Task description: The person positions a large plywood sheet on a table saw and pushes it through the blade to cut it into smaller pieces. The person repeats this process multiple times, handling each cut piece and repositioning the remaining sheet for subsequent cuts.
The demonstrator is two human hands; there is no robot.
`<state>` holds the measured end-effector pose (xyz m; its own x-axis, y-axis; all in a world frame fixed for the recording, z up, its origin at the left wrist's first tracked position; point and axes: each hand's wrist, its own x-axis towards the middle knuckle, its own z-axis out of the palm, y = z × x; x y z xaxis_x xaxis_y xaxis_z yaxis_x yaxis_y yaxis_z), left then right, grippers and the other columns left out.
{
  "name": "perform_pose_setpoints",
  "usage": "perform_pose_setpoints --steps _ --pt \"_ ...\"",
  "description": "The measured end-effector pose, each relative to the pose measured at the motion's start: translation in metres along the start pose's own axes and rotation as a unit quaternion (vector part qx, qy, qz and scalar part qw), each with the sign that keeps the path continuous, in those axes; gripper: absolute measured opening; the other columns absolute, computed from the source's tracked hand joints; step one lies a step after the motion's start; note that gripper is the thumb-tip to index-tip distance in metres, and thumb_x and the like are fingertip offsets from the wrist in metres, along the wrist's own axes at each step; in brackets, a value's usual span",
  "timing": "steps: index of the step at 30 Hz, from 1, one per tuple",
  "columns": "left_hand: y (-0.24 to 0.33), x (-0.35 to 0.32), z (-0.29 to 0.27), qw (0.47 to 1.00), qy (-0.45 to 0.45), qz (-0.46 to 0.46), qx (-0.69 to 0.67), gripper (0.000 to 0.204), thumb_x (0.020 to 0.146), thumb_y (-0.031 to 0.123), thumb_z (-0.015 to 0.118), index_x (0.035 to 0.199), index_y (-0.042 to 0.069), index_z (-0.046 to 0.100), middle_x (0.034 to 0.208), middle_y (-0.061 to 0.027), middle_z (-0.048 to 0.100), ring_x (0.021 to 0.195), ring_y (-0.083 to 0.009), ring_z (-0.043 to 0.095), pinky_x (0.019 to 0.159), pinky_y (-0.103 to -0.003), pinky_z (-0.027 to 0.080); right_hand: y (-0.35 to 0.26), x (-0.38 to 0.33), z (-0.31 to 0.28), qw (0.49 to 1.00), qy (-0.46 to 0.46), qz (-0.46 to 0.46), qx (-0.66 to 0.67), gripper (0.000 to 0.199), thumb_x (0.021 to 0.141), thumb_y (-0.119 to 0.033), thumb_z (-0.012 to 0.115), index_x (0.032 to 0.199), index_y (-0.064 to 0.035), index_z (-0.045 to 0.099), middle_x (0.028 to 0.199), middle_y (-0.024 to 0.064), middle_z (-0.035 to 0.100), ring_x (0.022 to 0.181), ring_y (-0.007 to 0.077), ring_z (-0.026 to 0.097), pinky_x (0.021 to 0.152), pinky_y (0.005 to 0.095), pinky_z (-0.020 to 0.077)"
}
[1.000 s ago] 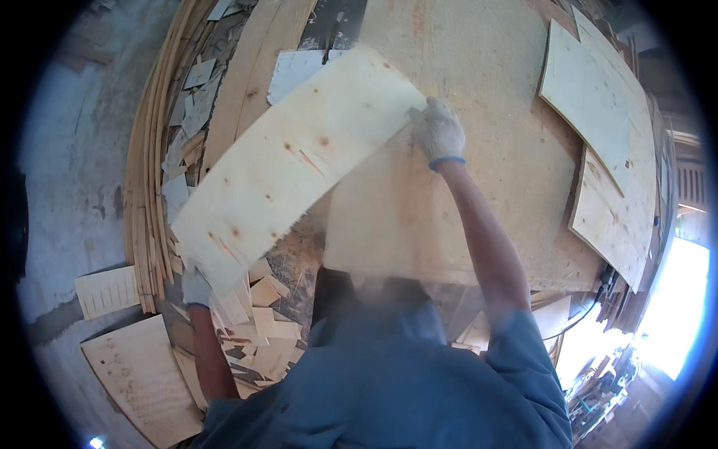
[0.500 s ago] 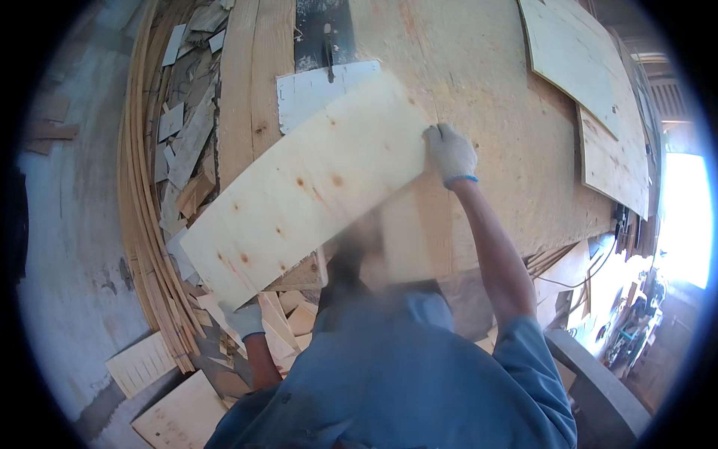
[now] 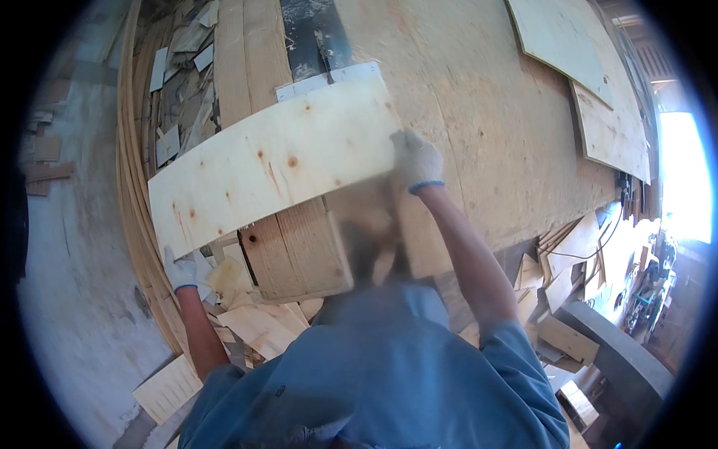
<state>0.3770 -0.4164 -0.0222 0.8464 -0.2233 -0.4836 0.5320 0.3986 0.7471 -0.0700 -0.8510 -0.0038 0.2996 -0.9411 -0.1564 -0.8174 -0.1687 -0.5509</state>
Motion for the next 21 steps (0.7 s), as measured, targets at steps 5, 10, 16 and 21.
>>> perform_pose_setpoints --steps 5,10,16,21 --pt "0.010 0.050 -0.011 0.999 -0.015 -0.028 0.020 0.045 0.095 0.015 0.059 0.136 0.002 0.047 0.138 -0.0136 0.053 0.129 -0.0303 0.049 0.108 -0.048 0.041 0.006 0.005 0.015 0.999 0.027 -0.017 0.036 0.035 0.096 -0.043 0.047 0.100 -0.0130 0.065 0.093 0.0216 0.066 0.092 0.0418 0.063 0.076 0.0494 0.0489" --pt "0.004 0.057 -0.008 1.000 -0.018 -0.015 0.007 0.047 0.091 0.014 0.064 0.135 0.004 0.049 0.137 -0.0126 0.054 0.129 -0.0331 0.048 0.108 -0.055 0.038 0.004 0.008 0.015 0.999 0.027 -0.022 0.009 0.037 0.097 -0.045 0.045 0.101 -0.0143 0.066 0.093 0.0207 0.067 0.090 0.0406 0.064 0.076 0.0498 0.0494" --pt "0.003 0.063 -0.003 1.000 -0.014 -0.028 -0.004 0.046 0.089 0.010 0.067 0.132 0.004 0.052 0.133 -0.0118 0.057 0.126 -0.0325 0.051 0.108 -0.054 0.040 -0.002 0.013 0.015 1.000 0.024 0.010 0.004 0.037 0.097 -0.045 0.044 0.103 -0.0158 0.067 0.093 0.0192 0.068 0.090 0.0405 0.065 0.077 0.0498 0.0503" --pt "-0.001 0.053 0.022 1.000 0.003 -0.011 0.022 0.045 0.094 0.015 0.060 0.136 0.002 0.048 0.138 -0.0127 0.054 0.129 -0.0307 0.049 0.110 -0.049 0.039 -0.012 0.013 0.006 0.999 -0.019 -0.011 -0.044 0.030 0.095 -0.034 0.045 0.111 -0.0179 0.064 0.111 0.0139 0.066 0.098 0.0384 0.063 0.085 0.0479 0.0498"
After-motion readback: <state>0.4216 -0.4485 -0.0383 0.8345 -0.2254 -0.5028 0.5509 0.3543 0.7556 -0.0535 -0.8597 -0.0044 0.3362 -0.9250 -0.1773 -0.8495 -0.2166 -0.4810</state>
